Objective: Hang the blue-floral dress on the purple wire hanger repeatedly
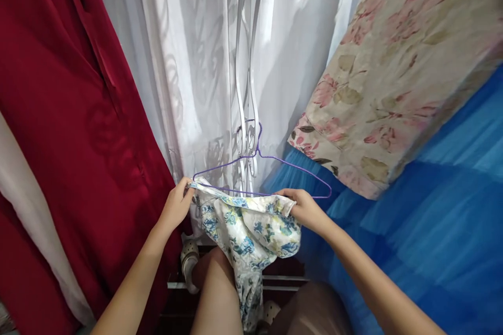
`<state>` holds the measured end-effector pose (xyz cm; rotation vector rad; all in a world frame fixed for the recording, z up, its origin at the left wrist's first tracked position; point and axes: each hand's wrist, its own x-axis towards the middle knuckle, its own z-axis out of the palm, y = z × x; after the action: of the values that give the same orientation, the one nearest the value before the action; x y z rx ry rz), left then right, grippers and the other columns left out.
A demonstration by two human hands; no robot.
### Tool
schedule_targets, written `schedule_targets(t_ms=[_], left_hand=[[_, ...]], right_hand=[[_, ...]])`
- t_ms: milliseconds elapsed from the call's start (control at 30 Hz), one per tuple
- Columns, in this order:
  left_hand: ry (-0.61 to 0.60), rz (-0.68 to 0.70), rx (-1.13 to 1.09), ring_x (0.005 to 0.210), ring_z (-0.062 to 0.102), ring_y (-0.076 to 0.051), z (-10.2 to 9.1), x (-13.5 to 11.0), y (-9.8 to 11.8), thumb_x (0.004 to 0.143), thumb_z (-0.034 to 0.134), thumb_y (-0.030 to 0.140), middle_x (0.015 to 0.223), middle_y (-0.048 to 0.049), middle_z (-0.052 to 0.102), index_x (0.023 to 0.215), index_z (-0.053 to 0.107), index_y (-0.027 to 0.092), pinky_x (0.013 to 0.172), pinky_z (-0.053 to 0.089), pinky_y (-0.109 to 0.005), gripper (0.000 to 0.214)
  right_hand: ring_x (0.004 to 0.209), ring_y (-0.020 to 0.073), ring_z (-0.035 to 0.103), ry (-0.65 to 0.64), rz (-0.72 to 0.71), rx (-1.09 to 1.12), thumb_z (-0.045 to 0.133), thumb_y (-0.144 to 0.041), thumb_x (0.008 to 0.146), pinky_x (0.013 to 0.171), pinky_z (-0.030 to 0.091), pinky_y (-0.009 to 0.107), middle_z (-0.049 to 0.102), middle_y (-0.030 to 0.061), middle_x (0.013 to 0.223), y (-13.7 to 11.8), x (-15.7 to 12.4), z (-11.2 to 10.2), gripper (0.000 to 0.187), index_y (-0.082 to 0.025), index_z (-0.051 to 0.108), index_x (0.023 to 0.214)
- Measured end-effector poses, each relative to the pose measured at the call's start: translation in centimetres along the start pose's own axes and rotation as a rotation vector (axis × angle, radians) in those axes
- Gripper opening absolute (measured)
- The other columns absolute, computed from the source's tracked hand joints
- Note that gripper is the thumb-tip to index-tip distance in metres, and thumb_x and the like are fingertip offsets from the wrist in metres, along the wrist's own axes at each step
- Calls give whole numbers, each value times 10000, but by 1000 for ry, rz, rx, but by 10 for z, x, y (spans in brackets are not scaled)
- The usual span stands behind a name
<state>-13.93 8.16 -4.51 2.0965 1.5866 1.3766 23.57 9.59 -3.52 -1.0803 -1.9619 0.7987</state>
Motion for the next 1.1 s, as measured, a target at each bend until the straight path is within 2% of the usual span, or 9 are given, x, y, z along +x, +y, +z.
schedule_targets(t_ms=[67, 233, 333, 533, 767, 867, 967, 1033, 1100], left_hand=[[35, -52, -30, 779, 572, -171, 4, -1, -3, 966, 405, 395, 838, 14, 587, 932, 509, 223, 727, 419, -262, 203], [-50, -118, -11, 763, 552, -179, 14, -3, -15, 962, 381, 402, 801, 18, 551, 942, 485, 222, 734, 423, -282, 208], [-1, -112, -22, 778, 567, -180, 15, -4, -13, 960, 386, 375, 845, 10, 569, 1009, 459, 226, 769, 444, -304, 173], [111, 65, -66, 1136, 580, -210, 3, 4, 28, 964, 386, 283, 1237, -89, 596, 1229, 446, 223, 983, 427, -353, 279], [176, 221, 68, 1124, 592, -210, 12, 16, 67, 889, 478, 177, 1232, -66, 625, 1228, 521, 222, 962, 444, -317, 344], [265, 240, 125, 946, 634, -192, 15, 12, 65, 842, 524, 155, 1034, -34, 677, 1044, 619, 213, 843, 472, -280, 232], [306, 314, 121, 827, 637, -172, 17, 7, 63, 828, 529, 144, 887, -15, 679, 890, 654, 203, 786, 474, -267, 152], [319, 340, 97, 800, 637, -166, 19, 4, 63, 821, 529, 136, 863, -13, 680, 875, 661, 200, 768, 474, -262, 156], [322, 330, 90, 799, 639, -168, 20, 3, 64, 818, 528, 137, 862, -13, 683, 870, 666, 202, 763, 475, -261, 161]], right_hand=[[868, 295, 716, 38, -28, -29, 582, -255, 813, 739, 538, 329, 781, 81, 952, -1, -7, 4, 308, -134, 756, 1037], [816, 279, 708, 131, -19, -83, 550, -222, 819, 696, 510, 315, 777, 75, 903, -3, -19, 8, 273, -134, 753, 979], [781, 270, 707, 144, -9, -95, 536, -181, 791, 663, 497, 304, 774, 68, 870, -2, -23, 11, 275, -139, 752, 957], [764, 273, 705, 126, 3, -111, 543, -206, 796, 642, 487, 293, 766, 63, 806, -7, -25, 18, 248, -143, 757, 905], [795, 275, 688, 78, -21, 9, 556, -238, 820, 678, 504, 316, 756, 74, 849, -12, -33, 26, 286, -132, 757, 994], [759, 245, 646, 304, -70, -1, 589, -284, 827, 699, 498, 324, 711, 53, 811, -11, -50, 21, 474, -149, 640, 1278], [565, 177, 509, 629, -16, -105, 596, -317, 839, 575, 432, 292, 612, -20, 686, -6, -62, 7, 783, -174, 285, 1544], [516, 153, 441, 706, 36, -168, 607, -348, 835, 530, 386, 276, 569, -48, 634, -1, -60, -6, 870, -168, 180, 1572], [494, 143, 415, 668, 72, -204, 617, -395, 826, 499, 350, 266, 529, -65, 573, 4, -50, -21, 877, -137, 216, 1561]])
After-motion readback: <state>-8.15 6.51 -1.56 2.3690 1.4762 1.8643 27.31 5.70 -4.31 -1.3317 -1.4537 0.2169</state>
